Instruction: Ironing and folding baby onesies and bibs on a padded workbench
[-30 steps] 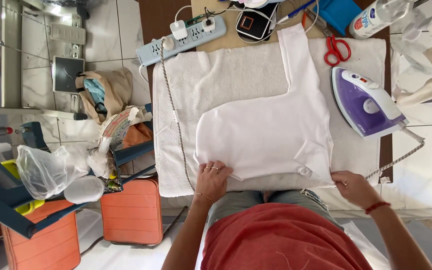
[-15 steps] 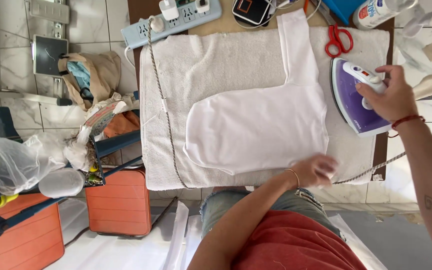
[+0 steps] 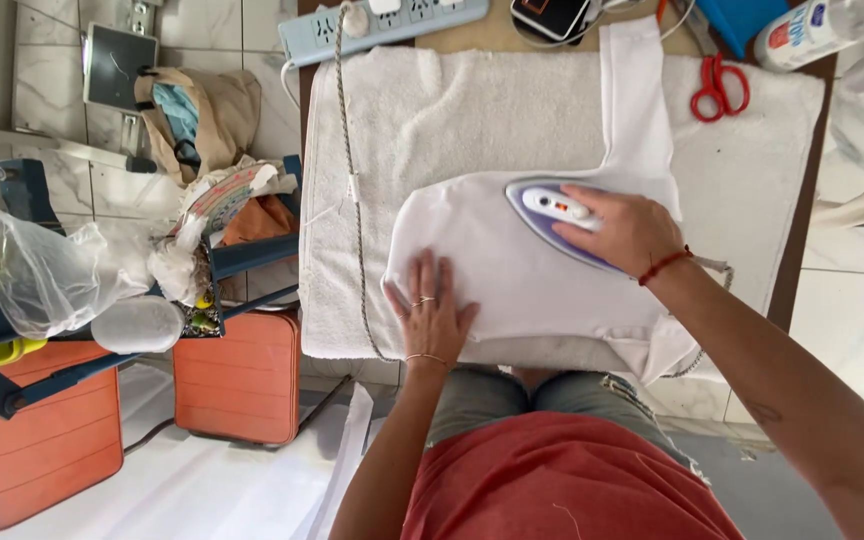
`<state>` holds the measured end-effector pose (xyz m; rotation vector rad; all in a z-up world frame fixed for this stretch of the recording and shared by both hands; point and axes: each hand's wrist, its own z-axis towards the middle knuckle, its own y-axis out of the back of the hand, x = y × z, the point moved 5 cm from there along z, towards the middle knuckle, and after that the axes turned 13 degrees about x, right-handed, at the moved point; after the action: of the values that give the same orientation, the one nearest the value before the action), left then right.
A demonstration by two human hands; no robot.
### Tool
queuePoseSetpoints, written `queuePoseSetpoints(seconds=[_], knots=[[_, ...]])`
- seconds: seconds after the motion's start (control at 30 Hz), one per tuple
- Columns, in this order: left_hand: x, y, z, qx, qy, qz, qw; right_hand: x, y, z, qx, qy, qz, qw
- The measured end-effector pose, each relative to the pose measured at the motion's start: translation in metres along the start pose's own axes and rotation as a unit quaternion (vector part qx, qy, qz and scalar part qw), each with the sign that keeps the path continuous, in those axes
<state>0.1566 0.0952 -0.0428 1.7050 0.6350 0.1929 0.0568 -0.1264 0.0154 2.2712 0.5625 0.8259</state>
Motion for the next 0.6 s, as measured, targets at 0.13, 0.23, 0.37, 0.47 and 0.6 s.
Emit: queuePoseSetpoints(seconds=[0.13,0.23,0.37,0.47,0.6], knots=[[0.023,0.005,-0.024,-0.007,0.070,0.013,0.997,0.006,-0.024,-0.018,0.047,-0.028,0.003,0.999],[0.039,0.003,-0.029,-0.037,0.126,-0.028,0.991,0.013,-0.059,-0.045,0.051,0.131,-0.078,0.987],[0.062,0.001,-0.027,-0.094,0.246,-0.209,0.942,0.014,-0.077,-0.040,-0.116,0.337,-0.198,0.913],[0.082,-0.007,-0.017,-0.077,0.299,-0.263,0.914,0.024,-0.026,0.001,-0.182,0.249,-0.173,0.935],[0.107,-0.035,-0.021,-0.006,0.316,-0.276,0.908,0.025,-0.020,0.023,-0.045,0.007,-0.052,0.998]])
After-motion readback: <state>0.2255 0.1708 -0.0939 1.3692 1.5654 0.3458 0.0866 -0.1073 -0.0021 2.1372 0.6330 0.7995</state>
